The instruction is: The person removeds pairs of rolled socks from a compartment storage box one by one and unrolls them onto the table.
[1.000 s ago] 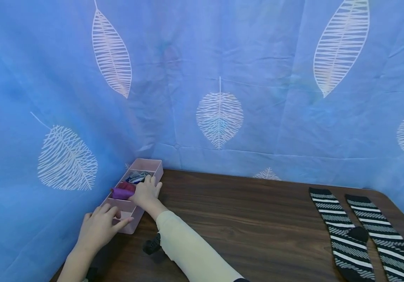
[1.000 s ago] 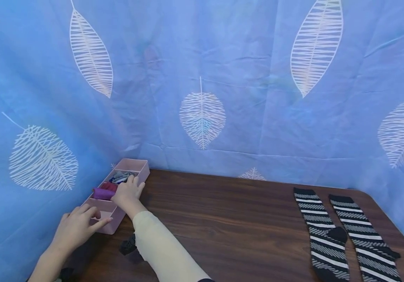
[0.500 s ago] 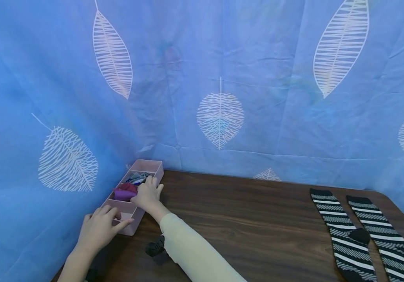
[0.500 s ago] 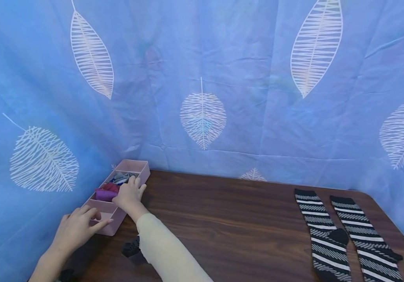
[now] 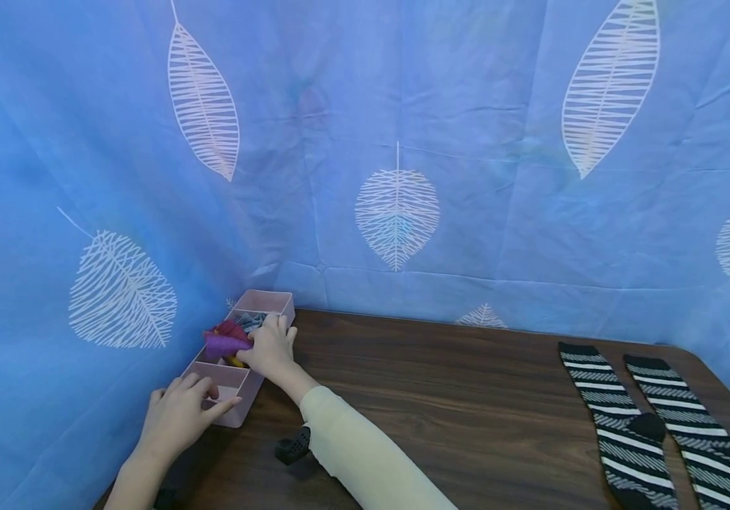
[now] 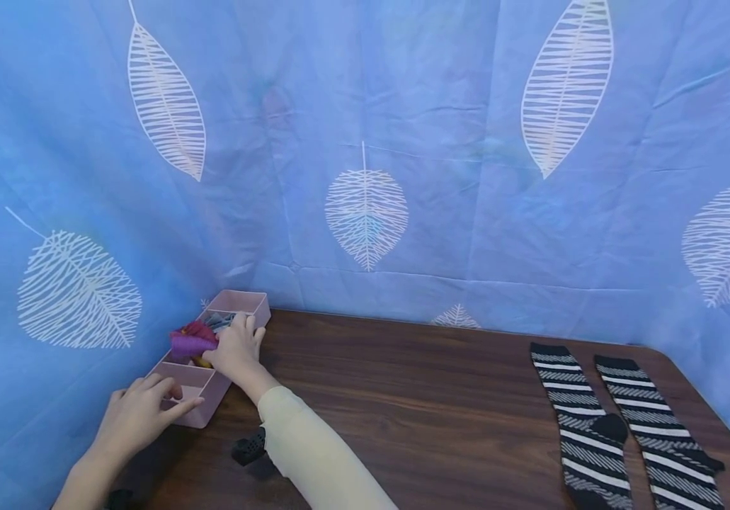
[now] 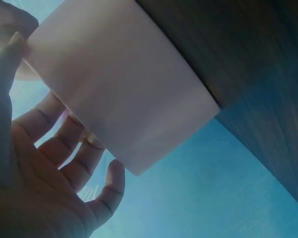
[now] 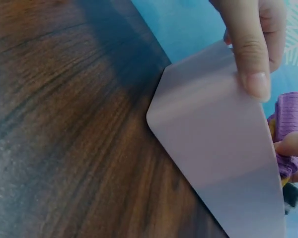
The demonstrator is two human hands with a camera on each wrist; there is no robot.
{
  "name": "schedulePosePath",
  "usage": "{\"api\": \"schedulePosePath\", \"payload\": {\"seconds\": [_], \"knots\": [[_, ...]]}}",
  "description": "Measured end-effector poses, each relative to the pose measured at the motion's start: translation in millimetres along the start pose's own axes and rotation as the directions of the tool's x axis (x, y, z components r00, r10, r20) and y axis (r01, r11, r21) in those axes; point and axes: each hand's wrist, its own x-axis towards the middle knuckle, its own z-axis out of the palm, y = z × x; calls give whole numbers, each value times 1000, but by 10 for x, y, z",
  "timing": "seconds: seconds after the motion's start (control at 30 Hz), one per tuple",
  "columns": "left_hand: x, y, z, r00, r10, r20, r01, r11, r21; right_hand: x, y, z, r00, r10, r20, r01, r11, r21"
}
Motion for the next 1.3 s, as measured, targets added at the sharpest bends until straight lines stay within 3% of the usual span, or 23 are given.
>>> {"api": "schedulePosePath", "payload": {"seconds": [0.3, 0.63, 0.87, 1.3], "knots": [[-3, 14, -26, 1000, -2, 17, 2, 1000, 2, -147, 64, -157, 996, -53, -72, 60, 993, 103], [-6, 17, -36, 999, -12, 39, 13, 1000, -8, -268, 287, -331, 970, -141, -198, 176, 969, 175], [16, 17, -39, 999, -13, 43, 13, 1000, -7, -426, 560, -469, 939, -200, -281, 241, 963, 120], [14, 40, -51, 996, -42, 84, 44, 999, -20, -788, 1089, -716, 908, -291, -301, 297, 955, -25]]}}
